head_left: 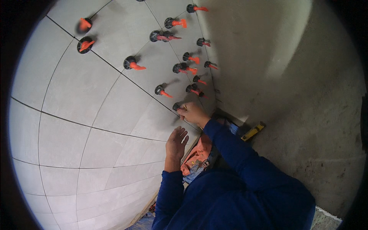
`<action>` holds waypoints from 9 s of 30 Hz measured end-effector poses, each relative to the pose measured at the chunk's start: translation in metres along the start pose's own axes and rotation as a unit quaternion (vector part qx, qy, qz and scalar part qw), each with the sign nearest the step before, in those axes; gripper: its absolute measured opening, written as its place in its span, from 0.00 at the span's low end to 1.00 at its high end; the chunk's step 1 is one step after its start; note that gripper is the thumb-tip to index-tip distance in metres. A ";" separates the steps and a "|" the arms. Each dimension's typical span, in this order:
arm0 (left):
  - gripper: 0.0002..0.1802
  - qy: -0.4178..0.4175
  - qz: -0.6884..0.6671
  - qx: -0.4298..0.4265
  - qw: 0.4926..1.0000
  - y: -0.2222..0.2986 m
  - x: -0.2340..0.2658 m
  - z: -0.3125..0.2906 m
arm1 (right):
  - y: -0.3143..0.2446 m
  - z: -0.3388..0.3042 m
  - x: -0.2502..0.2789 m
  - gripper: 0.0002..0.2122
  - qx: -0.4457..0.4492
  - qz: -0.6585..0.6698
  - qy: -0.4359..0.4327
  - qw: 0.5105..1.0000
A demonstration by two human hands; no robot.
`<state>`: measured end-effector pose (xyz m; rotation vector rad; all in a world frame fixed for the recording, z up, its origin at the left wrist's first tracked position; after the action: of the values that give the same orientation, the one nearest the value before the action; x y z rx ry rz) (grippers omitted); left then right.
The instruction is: The person installs wall tiles by hand, using tile leveling clips and wedges to maintain even spacing. They repeatedly insert and tighten the leveling system at multiple points along the tile edges.
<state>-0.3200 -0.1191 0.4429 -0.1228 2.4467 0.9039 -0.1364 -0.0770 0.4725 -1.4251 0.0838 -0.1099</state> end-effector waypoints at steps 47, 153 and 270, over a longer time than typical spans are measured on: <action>0.22 -0.164 -0.126 -0.041 0.977 0.022 -0.124 0.130 | -0.034 0.020 0.077 0.16 0.050 -0.376 0.044 0.924; 0.11 0.195 -0.052 0.115 0.973 -0.099 0.135 0.021 | 0.039 0.032 0.062 0.18 -0.004 -0.015 0.158 0.987; 0.14 -0.109 -0.114 0.026 0.987 0.028 -0.147 0.139 | 0.012 0.026 0.098 0.11 -0.086 0.043 0.218 0.971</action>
<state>-0.1393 -0.0237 0.4450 -0.2656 2.1979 0.7129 -0.0355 -0.0626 0.4645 -1.5483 0.5286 -0.3503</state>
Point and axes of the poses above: each hand's wrist, its own z-axis towards the middle knuckle, its own x-axis out of the back of the hand, y = z × x, the point moved 2 cm from there along z, towards the middle knuckle, and after that the axes turned 14 degrees about x, right-handed, at the moved point
